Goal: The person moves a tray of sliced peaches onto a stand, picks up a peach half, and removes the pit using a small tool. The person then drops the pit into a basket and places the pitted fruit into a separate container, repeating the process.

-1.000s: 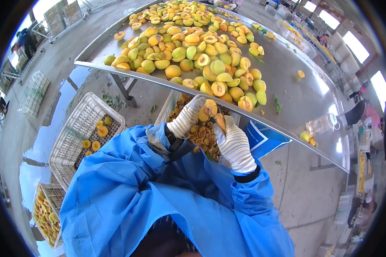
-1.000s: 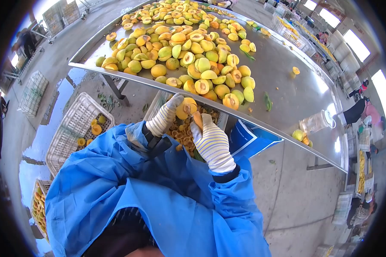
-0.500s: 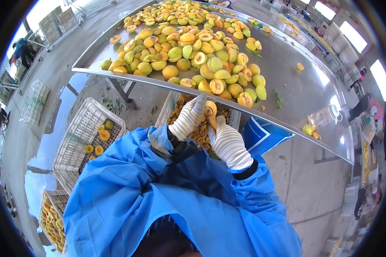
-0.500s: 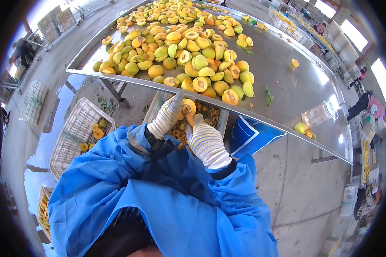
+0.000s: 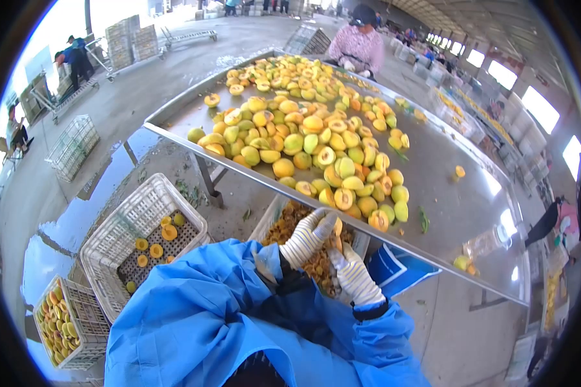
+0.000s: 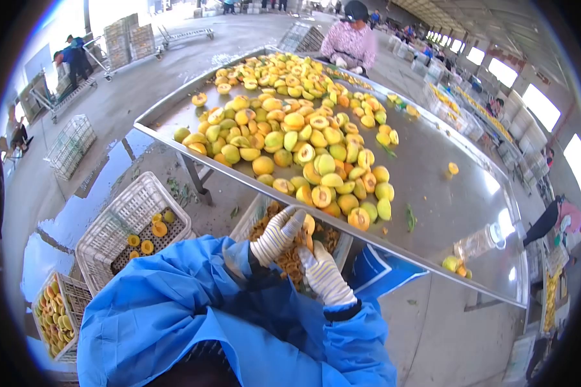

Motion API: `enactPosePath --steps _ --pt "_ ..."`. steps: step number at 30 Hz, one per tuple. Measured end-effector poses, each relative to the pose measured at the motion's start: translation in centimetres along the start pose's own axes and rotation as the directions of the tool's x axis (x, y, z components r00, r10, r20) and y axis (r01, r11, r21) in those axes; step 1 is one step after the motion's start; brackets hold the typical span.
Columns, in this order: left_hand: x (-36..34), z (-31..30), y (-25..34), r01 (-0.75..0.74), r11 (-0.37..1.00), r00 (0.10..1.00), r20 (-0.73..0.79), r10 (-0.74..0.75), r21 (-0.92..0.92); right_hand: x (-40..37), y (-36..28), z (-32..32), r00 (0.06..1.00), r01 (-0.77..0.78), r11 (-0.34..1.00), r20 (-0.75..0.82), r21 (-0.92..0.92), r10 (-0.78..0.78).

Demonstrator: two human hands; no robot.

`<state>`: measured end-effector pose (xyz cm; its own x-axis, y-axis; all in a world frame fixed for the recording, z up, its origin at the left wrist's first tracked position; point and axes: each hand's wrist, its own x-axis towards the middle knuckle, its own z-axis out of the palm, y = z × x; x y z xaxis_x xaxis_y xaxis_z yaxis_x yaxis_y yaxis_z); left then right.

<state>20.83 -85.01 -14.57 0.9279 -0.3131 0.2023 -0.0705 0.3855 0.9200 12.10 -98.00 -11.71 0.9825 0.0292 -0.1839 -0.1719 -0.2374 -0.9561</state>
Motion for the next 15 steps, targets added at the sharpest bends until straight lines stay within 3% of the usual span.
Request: enactPosePath --steps 1,3,4,5,6,7,8,11,12,15 --pt "0.4 -0.3 0.0 0.066 0.997 0.998 0.013 -0.065 -0.042 0.7 1.1 0.2 0.977 0.210 0.969 -0.017 -0.131 -0.215" --pt "1.1 -1.9 0.4 0.229 0.973 0.962 0.157 -0.222 -0.024 0.8 2.1 -0.4 0.930 0.305 0.740 0.019 -0.600 -0.367" --pt "1.2 -2.3 1.1 0.285 0.954 0.938 0.174 -0.298 0.099 0.9 2.1 -0.1 0.876 0.422 0.709 0.052 -0.566 -0.480" --pt "1.4 -2.5 1.4 0.310 0.940 0.923 0.189 -0.334 0.144 0.6 1.6 0.0 0.969 0.241 0.916 0.037 -0.319 -0.243" --pt "1.5 -2.7 1.5 0.338 0.921 0.905 0.203 -0.375 0.193 -0.9 -0.6 0.6 0.996 -0.005 0.999 0.092 -0.050 0.010" --pt "1.6 -2.9 1.5 0.366 0.899 0.883 0.215 -0.417 0.241 -1.7 -1.8 1.0 0.948 -0.281 0.939 0.212 0.197 0.239" --pt "1.7 -3.2 1.1 0.394 0.900 0.879 0.209 -0.429 0.188 -1.6 -1.2 0.8 0.927 -0.333 0.901 0.274 0.278 0.258" --pt "0.7 -2.1 2.0 0.226 0.973 0.965 0.149 -0.216 -0.049 -1.8 -2.1 -0.2 0.899 -0.389 0.818 0.369 0.423 0.237" --pt "0.5 -2.2 1.6 0.238 0.968 0.961 0.159 -0.224 -0.075 -1.7 -2.1 -0.6 0.898 -0.376 0.837 0.380 0.398 0.223" --pt "0.5 -1.8 0.8 0.247 0.968 0.951 0.204 -0.231 -0.054 -1.5 -2.7 -0.6 0.957 -0.260 0.961 0.155 0.096 0.243"
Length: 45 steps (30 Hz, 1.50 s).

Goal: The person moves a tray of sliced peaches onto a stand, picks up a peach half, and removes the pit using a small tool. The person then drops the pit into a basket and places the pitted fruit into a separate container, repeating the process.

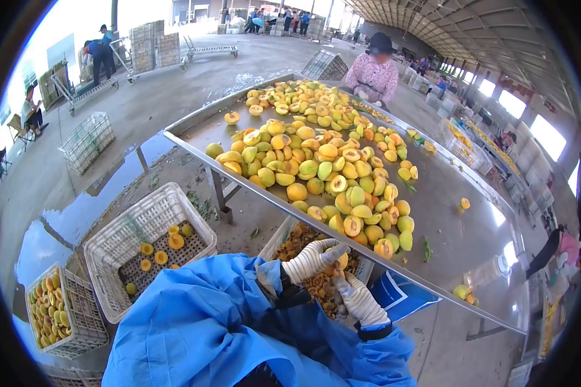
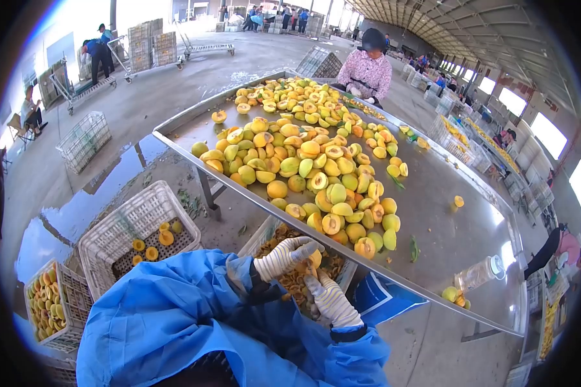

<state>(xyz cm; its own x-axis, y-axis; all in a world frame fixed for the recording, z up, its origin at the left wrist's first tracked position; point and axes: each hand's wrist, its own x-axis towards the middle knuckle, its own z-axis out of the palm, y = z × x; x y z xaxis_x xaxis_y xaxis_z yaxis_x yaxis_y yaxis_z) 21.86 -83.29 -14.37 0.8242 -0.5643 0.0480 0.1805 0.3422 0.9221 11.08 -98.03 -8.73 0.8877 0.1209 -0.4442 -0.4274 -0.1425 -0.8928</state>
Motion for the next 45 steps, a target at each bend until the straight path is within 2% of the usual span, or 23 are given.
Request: enactPosePath --steps 1,2,3,5,6,7,10,14,15,16,19,20,24,25,27,30,32,34,37,39,42,43,45 --pt "0.3 -0.3 -0.2 0.011 0.999 1.000 0.003 -0.011 0.032 1.4 1.8 -0.4 0.966 0.205 0.943 -0.102 -0.263 -0.238" --pt "0.4 -0.2 -0.2 0.011 0.998 1.000 -0.016 -0.010 0.064 3.8 5.1 -1.1 0.868 0.349 0.780 -0.134 -0.518 -0.478" --pt "0.5 0.0 -0.1 0.014 0.995 0.999 -0.033 -0.011 0.098 4.7 6.1 -1.0 0.720 0.415 0.537 -0.096 -0.735 -0.687" --pt "0.0 0.5 0.4 0.044 0.993 0.998 -0.059 -0.038 0.112 4.5 6.7 0.1 0.856 0.401 0.831 -0.164 -0.386 -0.490" --pt "-0.1 0.7 0.5 0.023 0.995 0.998 -0.067 -0.016 0.100 2.8 4.3 1.9 0.912 0.350 0.919 -0.158 -0.184 -0.379" --pt "-0.2 0.9 0.6 0.000 0.996 0.997 -0.075 0.007 0.087 0.0 1.4 2.5 0.999 0.024 0.985 -0.036 0.168 -0.019" --pt "-0.6 1.5 1.8 -0.010 0.998 0.997 -0.071 0.014 0.059 -0.3 0.7 2.0 0.992 -0.072 0.926 0.127 0.369 0.027" --pt "0.4 0.3 1.2 0.085 0.996 0.996 0.027 -0.085 -0.005 -0.8 -0.1 2.1 0.989 -0.123 0.902 0.127 0.414 0.077" --pt "0.4 0.3 1.0 0.080 0.997 0.996 -0.045 -0.080 -0.006 -0.7 -0.3 2.4 0.989 -0.104 0.874 0.145 0.474 0.039" --pt "0.2 0.6 0.4 -0.035 0.999 0.995 -0.094 0.031 -0.038 -0.5 -0.4 2.9 0.988 -0.101 0.836 0.154 0.540 0.020" --pt "-0.5 1.3 1.4 -0.039 0.997 0.993 -0.112 0.031 -0.065 -0.2 0.2 3.2 0.978 -0.158 0.717 0.209 0.678 0.018" --pt "-0.4 1.2 1.6 0.060 0.979 0.995 -0.072 -0.075 -0.195 -0.1 0.3 2.9 0.972 -0.173 0.684 0.236 0.709 0.000" --pt "1.3 -0.7 -0.3 0.142 0.984 0.989 -0.035 -0.147 -0.106 0.6 1.2 2.2 0.951 -0.209 0.655 0.308 0.726 -0.038" --pt "1.2 -0.9 -0.4 0.225 0.953 0.974 0.017 -0.227 -0.204 0.8 1.2 2.0 0.922 -0.246 0.618 0.378 0.747 -0.090" --pt "1.0 -1.0 -0.5 0.379 0.844 0.925 0.141 -0.352 -0.378 0.2 0.4 2.9 0.906 -0.244 0.662 0.410 0.709 -0.106" --pt "1.0 0.0 -0.2 0.218 0.871 0.974 0.037 -0.225 -0.440 0.3 0.1 2.8 0.922 -0.164 0.656 0.351 0.737 -0.165" --pt "0.8 -0.2 1.1 0.100 0.923 0.991 -0.043 -0.125 -0.370 -0.2 -0.3 1.0 0.923 -0.116 0.628 0.317 0.770 -0.219" --pt "0.5 -0.4 2.5 0.018 0.955 0.990 -0.128 -0.058 -0.295 -0.9 -0.8 -0.3 0.971 0.073 0.766 0.131 0.638 -0.202" --pt "-0.6 -0.8 4.4 0.039 0.989 0.972 -0.224 -0.070 -0.141 -0.6 -0.9 -1.0 0.994 0.106 0.915 -0.056 0.390 -0.092" --pt "-1.0 -1.2 4.7 0.013 0.993 0.983 -0.182 -0.034 -0.114 0.0 -0.4 -1.1 0.989 0.107 0.952 -0.129 0.288 -0.073" --pt "0.2 -2.7 1.3 0.010 0.997 0.997 -0.074 -0.016 -0.082 2.6 1.4 -0.2 0.905 0.328 0.938 -0.249 -0.111 -0.346" --pt "0.5 -2.7 0.7 0.013 0.997 0.999 -0.029 -0.015 -0.071 4.2 1.9 0.4 0.647 0.567 0.692 -0.278 -0.448 -0.710" --pt "0.2 -1.9 0.5 0.017 1.000 0.999 0.034 -0.017 -0.004 4.2 1.5 0.7 0.671 0.491 0.697 -0.284 -0.523 -0.685"
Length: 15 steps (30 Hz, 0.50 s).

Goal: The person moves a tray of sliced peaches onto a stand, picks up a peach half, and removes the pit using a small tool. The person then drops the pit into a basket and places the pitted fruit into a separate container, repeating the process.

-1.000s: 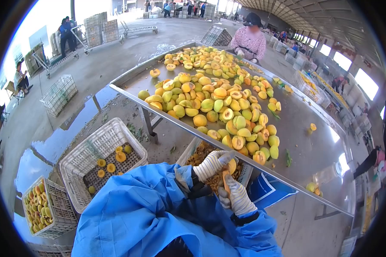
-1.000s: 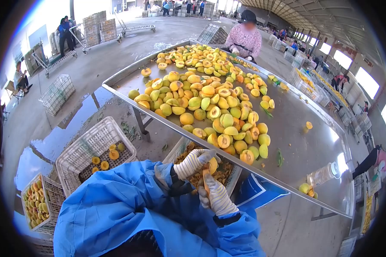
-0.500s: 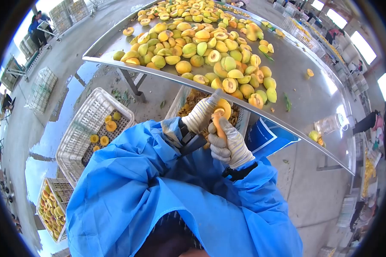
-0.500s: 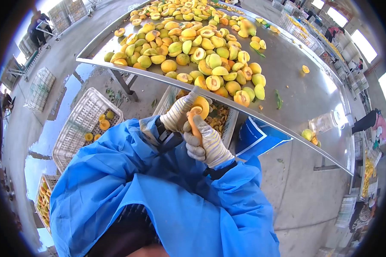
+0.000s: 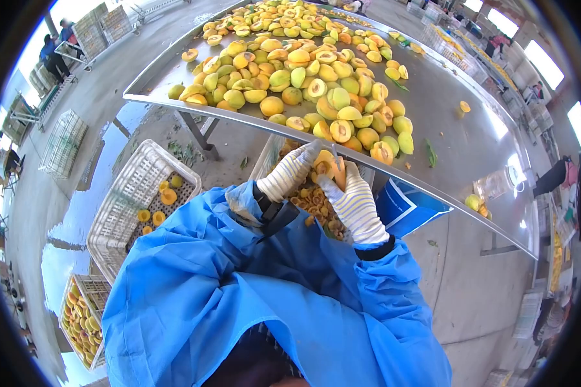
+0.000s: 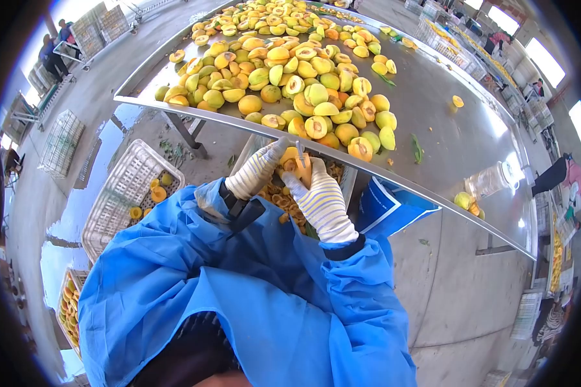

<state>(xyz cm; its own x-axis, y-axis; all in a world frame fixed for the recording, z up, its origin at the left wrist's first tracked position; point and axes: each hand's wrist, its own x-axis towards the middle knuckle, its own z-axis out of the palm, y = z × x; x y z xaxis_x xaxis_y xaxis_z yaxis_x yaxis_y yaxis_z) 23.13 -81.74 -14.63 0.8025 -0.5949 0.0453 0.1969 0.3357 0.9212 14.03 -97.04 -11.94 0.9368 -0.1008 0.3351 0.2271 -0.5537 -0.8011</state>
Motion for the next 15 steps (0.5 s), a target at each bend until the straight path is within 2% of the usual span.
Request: enactPosePath --steps 2,5,9,10,11,12,13,14,15 --pt "0.1 0.1 -0.3 0.050 0.999 0.998 0.033 -0.051 0.017 0.4 -0.6 0.1 0.999 -0.052 0.996 0.006 -0.065 0.053" --pt "-0.3 0.3 0.1 0.023 0.999 0.998 -0.064 -0.021 0.022 0.7 0.0 -0.4 0.999 -0.034 0.978 0.034 -0.204 0.042" --pt "-2.1 -2.5 2.3 -0.019 0.977 0.976 -0.208 0.065 0.213 0.0 -0.4 -2.3 0.989 -0.084 0.892 0.072 -0.443 0.129" --pt "-2.8 -3.9 3.1 -0.057 0.934 0.971 -0.198 0.134 0.352 -0.3 0.1 -2.9 0.980 -0.094 0.862 0.108 -0.498 0.170" --pt "-4.2 -5.4 4.3 -0.024 0.794 0.954 -0.224 0.201 0.608 -0.6 0.1 -3.8 0.956 -0.104 0.822 0.172 -0.560 0.238" --pt "-5.8 -7.2 5.7 0.061 0.431 0.922 -0.216 0.322 0.901 -1.1 0.5 -4.7 0.939 -0.099 0.822 0.220 -0.561 0.263" --pt "-7.4 -8.0 7.7 0.193 0.217 0.915 -0.256 0.313 0.957 -1.5 0.6 -5.3 0.920 -0.091 0.822 0.268 -0.562 0.286" --pt "-8.8 -9.3 9.3 0.361 0.005 0.902 -0.350 0.253 0.933 -1.7 -0.2 -5.7 0.912 -0.130 0.833 0.264 -0.538 0.313" --pt "-10.2 -11.1 10.2 0.443 -0.039 0.877 -0.424 0.226 0.895 -1.9 -1.0 -6.1 0.903 -0.170 0.841 0.260 -0.515 0.342"
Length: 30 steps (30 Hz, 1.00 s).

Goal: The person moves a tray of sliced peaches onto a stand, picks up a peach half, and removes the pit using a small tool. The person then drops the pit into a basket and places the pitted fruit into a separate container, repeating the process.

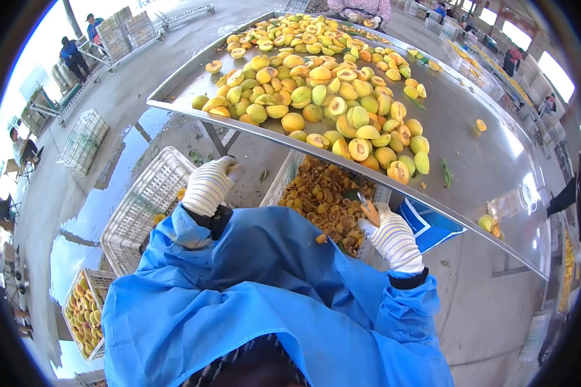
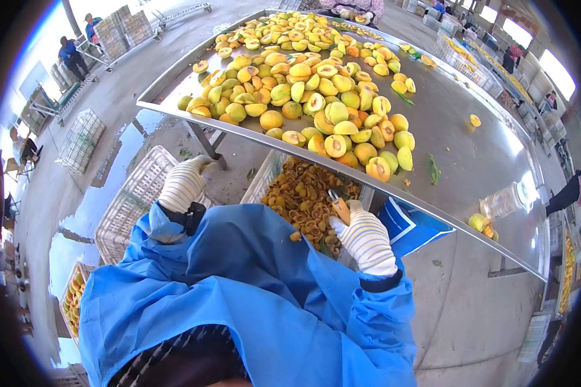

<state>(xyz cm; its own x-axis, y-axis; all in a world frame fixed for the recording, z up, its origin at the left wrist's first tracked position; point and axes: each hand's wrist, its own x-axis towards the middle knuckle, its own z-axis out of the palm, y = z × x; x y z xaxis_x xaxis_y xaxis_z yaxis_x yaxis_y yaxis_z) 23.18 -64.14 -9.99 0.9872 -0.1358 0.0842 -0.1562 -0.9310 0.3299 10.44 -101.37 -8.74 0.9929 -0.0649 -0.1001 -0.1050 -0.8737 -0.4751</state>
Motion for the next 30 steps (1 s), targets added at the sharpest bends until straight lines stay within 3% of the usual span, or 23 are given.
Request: enactPosePath --steps 1,2,5,8,10,12,14,17,20,21,23,24,25,26,28,30 --pt "-0.7 -2.0 -0.5 0.112 0.985 0.993 0.027 -0.116 0.128 -0.1 -0.1 -0.1 1.000 0.002 1.000 -0.007 0.007 -0.002" --pt "-0.3 -1.7 -3.8 0.179 0.977 0.984 -0.005 -0.180 0.120 -0.2 -0.4 -0.3 1.000 0.025 1.000 -0.009 0.016 -0.025" --pt "1.5 -2.1 -8.3 0.144 0.907 0.978 -0.197 -0.069 0.395 -0.2 -0.8 -0.1 0.997 0.078 0.995 -0.006 0.056 -0.077" --pt "5.0 -3.1 -2.3 0.020 0.996 0.986 -0.165 -0.005 0.089 0.4 -1.1 0.4 0.996 0.084 0.995 -0.007 0.058 -0.084" --pt "8.8 -0.5 0.6 -0.132 0.991 0.972 -0.194 0.130 0.007 0.7 -1.2 0.5 0.997 0.080 0.994 0.004 0.071 -0.081" --pt "11.8 0.9 5.0 -0.268 0.963 0.959 -0.103 0.263 -0.033 1.0 -0.8 0.9 0.996 0.090 0.992 0.011 0.090 -0.091" --pt "14.9 2.9 8.2 -0.304 0.952 0.951 -0.059 0.305 0.015 1.0 -0.8 1.0 0.996 0.092 0.993 0.012 0.076 -0.093" --pt "18.2 6.0 10.8 -0.187 0.957 0.976 0.150 0.157 0.220 1.2 -0.2 1.5 0.994 0.100 0.994 0.031 0.050 -0.102" --pt "19.2 6.4 12.3 -0.131 0.951 0.975 0.210 0.072 0.281 1.2 -0.1 1.4 0.995 0.068 0.996 0.071 0.056 -0.072" --pt "19.1 5.9 11.9 -0.165 0.963 0.971 0.209 0.120 0.214 1.2 0.0 1.5 0.994 0.093 0.994 0.051 0.062 -0.097" --pt "17.5 5.8 10.5 -0.091 0.983 0.994 0.050 0.100 -0.156 0.7 -0.3 1.3 0.993 0.117 0.990 -0.007 0.081 -0.117" --pt "17.1 5.6 10.0 -0.076 0.938 0.997 -0.028 0.070 -0.338 0.7 -0.5 1.2 0.991 0.130 0.987 -0.041 0.091 -0.127" --pt "17.5 6.7 9.2 -0.074 0.685 0.997 -0.054 0.050 -0.725 0.7 -0.6 1.2 0.989 0.143 0.975 -0.065 0.171 -0.134" --pt "17.6 7.9 8.3 -0.065 0.285 0.998 -0.063 0.015 -0.956 0.7 -0.7 1.3 0.987 0.156 0.955 -0.085 0.251 -0.138" --pt "12.5 4.2 9.3 0.262 0.030 0.962 0.264 0.071 -0.965 0.5 -1.3 1.5 0.979 0.198 0.899 -0.128 0.390 -0.160" --pt "8.2 3.5 10.8 0.388 -0.229 0.902 0.318 0.292 -0.893 0.4 -2.5 1.6 0.966 0.251 0.826 -0.186 0.506 -0.179"
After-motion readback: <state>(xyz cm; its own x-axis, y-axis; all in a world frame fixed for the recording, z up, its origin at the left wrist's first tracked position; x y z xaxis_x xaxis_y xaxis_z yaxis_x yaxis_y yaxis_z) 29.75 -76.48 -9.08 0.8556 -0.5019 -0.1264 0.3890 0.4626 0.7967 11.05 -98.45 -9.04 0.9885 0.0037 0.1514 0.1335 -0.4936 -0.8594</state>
